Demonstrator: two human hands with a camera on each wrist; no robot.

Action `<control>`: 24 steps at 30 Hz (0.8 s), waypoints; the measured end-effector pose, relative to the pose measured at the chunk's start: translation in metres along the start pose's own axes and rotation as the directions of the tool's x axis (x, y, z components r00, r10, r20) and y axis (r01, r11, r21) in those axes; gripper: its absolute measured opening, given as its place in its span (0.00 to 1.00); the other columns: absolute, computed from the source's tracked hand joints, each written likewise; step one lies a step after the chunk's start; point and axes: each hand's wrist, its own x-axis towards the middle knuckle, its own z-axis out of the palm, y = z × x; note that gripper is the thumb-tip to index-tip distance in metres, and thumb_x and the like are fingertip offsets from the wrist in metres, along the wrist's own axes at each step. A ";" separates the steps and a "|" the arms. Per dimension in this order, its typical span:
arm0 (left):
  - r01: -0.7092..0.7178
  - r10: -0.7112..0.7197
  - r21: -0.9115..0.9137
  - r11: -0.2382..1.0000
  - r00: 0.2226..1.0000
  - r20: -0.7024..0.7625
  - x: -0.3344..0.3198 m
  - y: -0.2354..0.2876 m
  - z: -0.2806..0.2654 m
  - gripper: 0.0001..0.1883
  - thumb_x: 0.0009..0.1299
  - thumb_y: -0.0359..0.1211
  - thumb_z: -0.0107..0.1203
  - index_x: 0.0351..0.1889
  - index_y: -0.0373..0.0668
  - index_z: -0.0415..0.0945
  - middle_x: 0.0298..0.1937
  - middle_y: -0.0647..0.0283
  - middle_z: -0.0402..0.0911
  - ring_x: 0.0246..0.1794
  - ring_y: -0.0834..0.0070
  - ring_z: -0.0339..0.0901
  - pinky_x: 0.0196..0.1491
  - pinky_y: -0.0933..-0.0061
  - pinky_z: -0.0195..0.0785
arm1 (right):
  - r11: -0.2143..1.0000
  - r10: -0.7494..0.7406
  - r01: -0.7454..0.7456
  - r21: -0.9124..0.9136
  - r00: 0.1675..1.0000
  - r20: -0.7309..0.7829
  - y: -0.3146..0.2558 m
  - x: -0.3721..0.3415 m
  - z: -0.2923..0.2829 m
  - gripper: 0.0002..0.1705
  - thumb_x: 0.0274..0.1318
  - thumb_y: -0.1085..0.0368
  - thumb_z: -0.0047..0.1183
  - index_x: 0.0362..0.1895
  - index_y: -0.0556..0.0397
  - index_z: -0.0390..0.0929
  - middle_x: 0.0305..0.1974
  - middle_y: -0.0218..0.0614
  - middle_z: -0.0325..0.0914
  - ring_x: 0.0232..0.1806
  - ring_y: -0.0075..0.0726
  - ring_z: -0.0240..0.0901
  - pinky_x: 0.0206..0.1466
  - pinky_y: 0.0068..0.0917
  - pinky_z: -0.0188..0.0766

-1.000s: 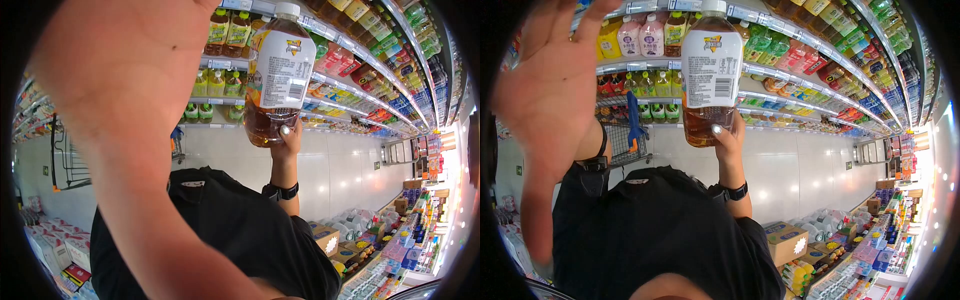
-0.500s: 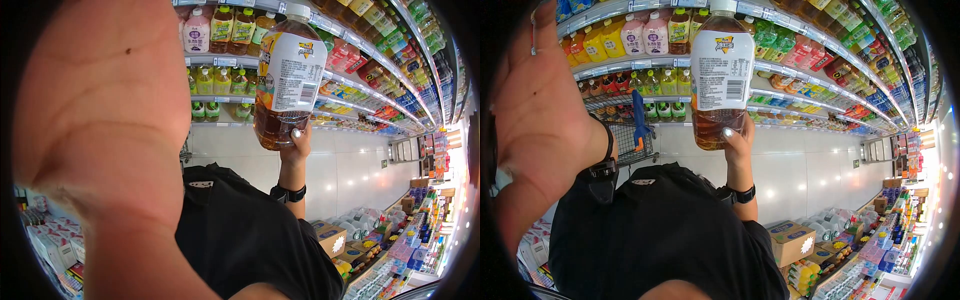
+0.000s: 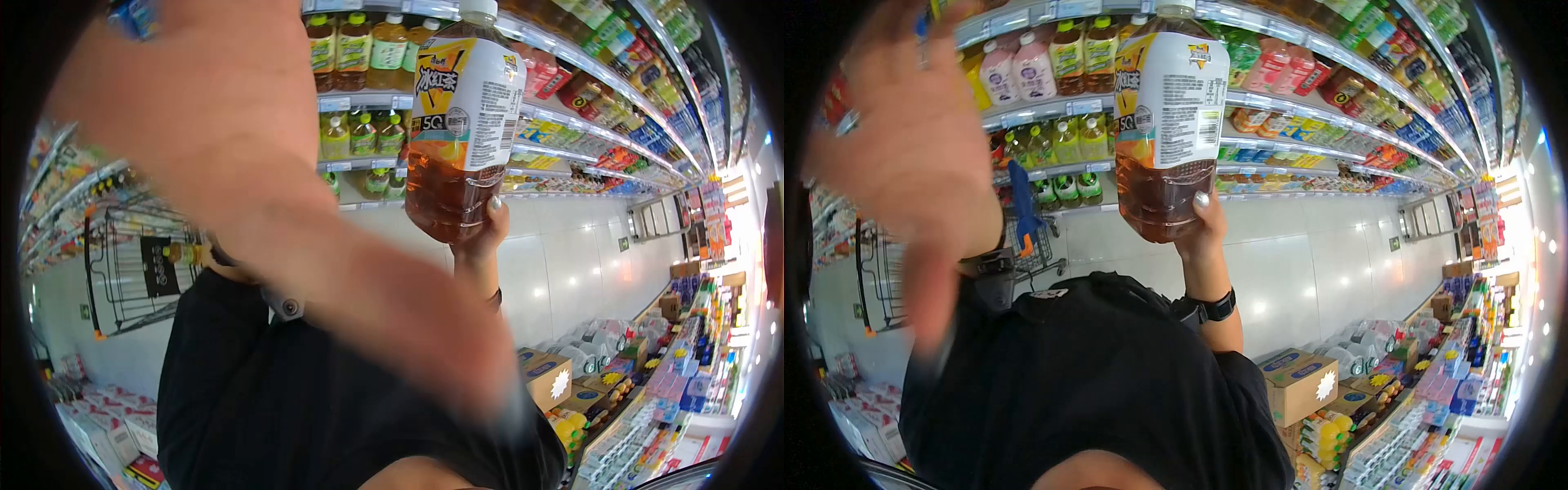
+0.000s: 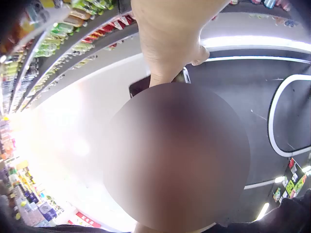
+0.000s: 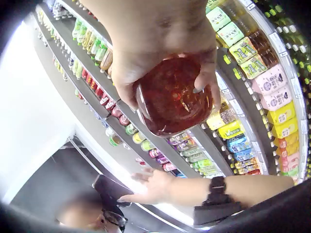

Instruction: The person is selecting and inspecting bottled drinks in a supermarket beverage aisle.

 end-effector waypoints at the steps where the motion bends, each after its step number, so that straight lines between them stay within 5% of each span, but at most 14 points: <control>1: 0.078 -0.080 0.054 0.995 0.996 0.028 -0.006 -0.017 0.001 0.61 0.46 0.55 0.68 0.69 0.48 0.36 0.61 0.47 0.62 0.60 0.59 0.61 0.58 0.61 0.54 | 0.996 0.038 -0.038 0.080 0.999 0.004 -0.004 -0.001 -0.005 0.44 0.44 0.40 0.48 0.61 0.54 0.58 0.54 0.50 0.68 0.52 0.52 0.69 0.52 0.46 0.69; 4: 0.330 -0.363 0.177 0.927 0.910 0.202 -0.059 -0.068 0.011 0.58 0.44 0.43 0.73 0.67 0.45 0.42 0.59 0.54 0.62 0.58 0.64 0.62 0.55 0.65 0.58 | 0.951 0.101 -0.115 0.288 0.993 0.062 -0.018 0.001 -0.021 0.47 0.44 0.35 0.48 0.61 0.53 0.59 0.50 0.52 0.69 0.44 0.59 0.72 0.38 0.55 0.74; 5: 0.526 -0.534 0.099 0.845 0.824 0.188 -0.078 -0.076 0.020 0.57 0.45 0.44 0.72 0.67 0.44 0.42 0.60 0.53 0.62 0.59 0.65 0.61 0.55 0.65 0.59 | 0.899 0.137 -0.173 0.403 0.984 0.117 -0.022 0.002 -0.024 0.46 0.44 0.35 0.48 0.60 0.54 0.60 0.49 0.52 0.69 0.42 0.58 0.72 0.35 0.54 0.75; 6: 0.671 -0.667 0.082 0.737 0.702 0.249 -0.101 -0.092 0.022 0.56 0.47 0.44 0.71 0.67 0.44 0.41 0.57 0.52 0.66 0.59 0.65 0.62 0.57 0.64 0.57 | 0.828 0.173 -0.242 0.505 0.968 0.180 -0.026 0.004 -0.025 0.46 0.44 0.35 0.48 0.60 0.54 0.60 0.47 0.52 0.70 0.39 0.58 0.73 0.31 0.53 0.76; 8: 0.928 -0.833 -0.231 0.292 0.365 0.415 -0.126 -0.102 0.033 0.53 0.50 0.43 0.69 0.67 0.44 0.43 0.54 0.53 0.69 0.59 0.64 0.64 0.61 0.63 0.52 | 0.751 0.173 -0.330 0.571 0.934 0.312 -0.026 0.011 -0.038 0.45 0.45 0.35 0.49 0.57 0.58 0.61 0.43 0.53 0.70 0.33 0.57 0.74 0.20 0.41 0.75; 12: 0.898 -0.734 -0.118 0.424 0.417 0.536 -0.142 -0.093 0.054 0.44 0.54 0.39 0.67 0.65 0.41 0.52 0.54 0.55 0.70 0.60 0.67 0.63 0.65 0.62 0.48 | 0.701 0.218 -0.366 0.612 0.927 0.305 -0.025 0.013 -0.054 0.47 0.45 0.34 0.46 0.57 0.62 0.60 0.42 0.56 0.70 0.30 0.56 0.74 0.15 0.34 0.72; 14: 0.909 -0.752 -0.175 0.377 0.411 0.516 -0.151 -0.098 0.060 0.41 0.56 0.37 0.65 0.64 0.41 0.53 0.55 0.56 0.69 0.60 0.67 0.63 0.64 0.63 0.49 | 0.729 0.249 -0.310 0.610 0.950 0.186 -0.025 0.013 -0.061 0.49 0.46 0.33 0.44 0.58 0.63 0.58 0.42 0.58 0.70 0.30 0.57 0.74 0.17 0.36 0.73; 17: 0.935 -0.779 -0.307 0.180 0.326 0.536 -0.163 -0.120 0.061 0.36 0.59 0.32 0.61 0.63 0.39 0.54 0.57 0.58 0.68 0.60 0.69 0.64 0.62 0.64 0.54 | 0.923 0.120 -0.197 0.331 0.963 0.239 -0.027 0.025 -0.074 0.49 0.47 0.32 0.42 0.60 0.62 0.56 0.46 0.57 0.69 0.29 0.54 0.74 0.26 0.42 0.76; 18: 0.940 -0.801 -0.297 0.165 0.304 0.517 -0.163 -0.125 0.059 0.35 0.60 0.31 0.61 0.63 0.38 0.54 0.57 0.58 0.68 0.60 0.69 0.64 0.62 0.65 0.55 | 0.946 0.110 -0.164 0.279 0.974 0.200 -0.026 0.027 -0.080 0.48 0.46 0.35 0.47 0.61 0.60 0.56 0.51 0.52 0.68 0.36 0.49 0.75 0.41 0.44 0.76; 19: 0.945 -0.822 -0.290 0.150 0.282 0.495 -0.163 -0.131 0.058 0.34 0.60 0.30 0.60 0.63 0.38 0.55 0.57 0.58 0.68 0.59 0.69 0.64 0.61 0.65 0.56 | 0.981 0.073 -0.092 0.171 0.991 0.114 -0.025 0.032 -0.082 0.48 0.45 0.36 0.49 0.61 0.59 0.56 0.52 0.50 0.68 0.40 0.47 0.74 0.44 0.43 0.74; 21: 0.919 -0.805 -0.236 0.317 0.392 0.445 -0.161 -0.146 0.055 0.30 0.61 0.30 0.59 0.60 0.37 0.60 0.57 0.58 0.69 0.59 0.70 0.66 0.61 0.65 0.56 | 0.997 -0.021 0.017 -0.069 0.999 -0.048 -0.023 0.046 -0.079 0.47 0.45 0.40 0.53 0.61 0.58 0.56 0.54 0.46 0.68 0.47 0.43 0.72 0.51 0.41 0.71; 22: 0.909 -0.797 -0.183 0.375 0.417 0.437 -0.157 -0.152 0.051 0.29 0.61 0.30 0.59 0.59 0.37 0.61 0.57 0.58 0.69 0.59 0.70 0.66 0.61 0.65 0.56 | 0.998 -0.049 0.048 -0.035 0.998 -0.028 -0.018 0.055 -0.084 0.46 0.44 0.44 0.57 0.62 0.57 0.56 0.55 0.43 0.68 0.55 0.40 0.67 0.56 0.38 0.68; 24: 0.893 -0.796 -0.113 0.435 0.440 0.416 -0.150 -0.164 0.045 0.28 0.59 0.31 0.61 0.57 0.37 0.65 0.57 0.58 0.70 0.59 0.71 0.66 0.62 0.66 0.55 | 0.997 -0.057 0.058 -0.058 0.998 0.021 -0.015 0.073 -0.087 0.46 0.43 0.43 0.57 0.62 0.58 0.56 0.55 0.43 0.67 0.55 0.42 0.67 0.56 0.38 0.68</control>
